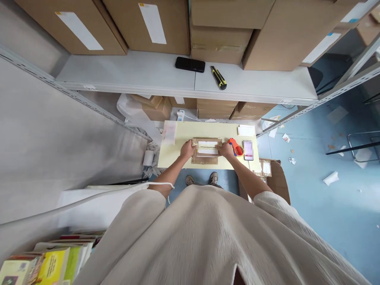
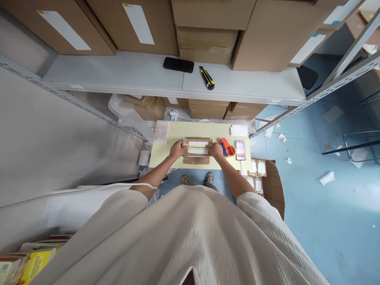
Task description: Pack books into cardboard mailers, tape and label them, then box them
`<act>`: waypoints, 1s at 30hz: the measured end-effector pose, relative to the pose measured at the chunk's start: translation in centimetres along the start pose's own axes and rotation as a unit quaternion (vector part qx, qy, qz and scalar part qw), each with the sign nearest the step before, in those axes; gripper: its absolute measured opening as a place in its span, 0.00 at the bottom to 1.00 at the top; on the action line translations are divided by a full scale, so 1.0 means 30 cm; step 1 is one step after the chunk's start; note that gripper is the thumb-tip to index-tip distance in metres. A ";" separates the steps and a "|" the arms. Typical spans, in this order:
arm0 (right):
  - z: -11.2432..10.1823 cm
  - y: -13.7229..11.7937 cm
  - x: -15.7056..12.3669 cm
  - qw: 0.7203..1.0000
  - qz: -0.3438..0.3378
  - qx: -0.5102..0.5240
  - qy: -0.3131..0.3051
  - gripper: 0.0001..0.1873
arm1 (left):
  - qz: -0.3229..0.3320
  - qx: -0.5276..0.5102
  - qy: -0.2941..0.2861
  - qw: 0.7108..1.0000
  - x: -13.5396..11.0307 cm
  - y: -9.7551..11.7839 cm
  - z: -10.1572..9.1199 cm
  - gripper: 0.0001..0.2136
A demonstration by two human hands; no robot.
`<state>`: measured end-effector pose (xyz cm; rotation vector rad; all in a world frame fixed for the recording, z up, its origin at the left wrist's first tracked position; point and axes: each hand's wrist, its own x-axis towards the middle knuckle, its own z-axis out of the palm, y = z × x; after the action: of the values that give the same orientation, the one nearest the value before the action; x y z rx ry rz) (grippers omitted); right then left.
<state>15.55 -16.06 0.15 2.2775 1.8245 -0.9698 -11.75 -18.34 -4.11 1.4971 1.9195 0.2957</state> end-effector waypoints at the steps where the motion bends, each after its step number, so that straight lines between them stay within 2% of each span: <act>1: -0.001 -0.001 -0.003 1.000 0.000 -0.004 0.001 0.26 | -0.005 -0.003 0.002 1.000 -0.003 0.003 -0.002 0.21; 4: -0.015 0.000 -0.011 1.000 -0.002 -0.001 0.006 0.25 | -0.001 -0.012 -0.006 1.000 -0.005 0.018 -0.029 0.31; 6: -0.034 0.002 -0.014 0.999 -0.013 0.019 0.027 0.25 | 0.022 -0.017 -0.007 1.000 -0.003 0.036 -0.062 0.34; 10: -0.080 -0.015 -0.024 0.990 -0.070 0.093 0.074 0.31 | 0.069 -0.046 0.042 0.996 0.000 0.089 -0.132 0.29; 14: -0.107 -0.043 -0.031 0.972 -0.078 0.199 0.096 0.39 | 0.058 -0.084 0.068 0.992 -0.007 0.123 -0.162 0.20; 18: -0.078 -0.019 -0.032 0.962 -0.033 0.259 0.079 0.39 | 0.059 -0.090 0.061 0.992 -0.039 0.092 -0.131 0.06; 20: -0.038 0.013 -0.035 0.961 -0.015 0.270 0.053 0.39 | 0.063 -0.080 0.041 0.994 -0.067 0.059 -0.100 0.04; 26: 0.091 0.109 -0.073 0.972 -0.004 0.234 -0.030 0.42 | 0.030 -0.052 -0.040 0.997 -0.147 -0.041 -0.020 0.09; 28: 0.110 0.126 -0.081 0.976 -0.003 0.207 -0.067 0.44 | 0.011 -0.043 -0.072 0.996 -0.150 -0.058 -0.010 0.12; 30: 0.110 0.134 -0.077 0.982 -0.020 0.174 -0.068 0.44 | -0.006 -0.036 -0.078 0.996 -0.131 -0.061 -0.009 0.15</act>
<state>17.52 -20.61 -2.63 2.2884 1.7679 -1.5175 -12.90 -22.49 -3.49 1.4186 1.7760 0.2323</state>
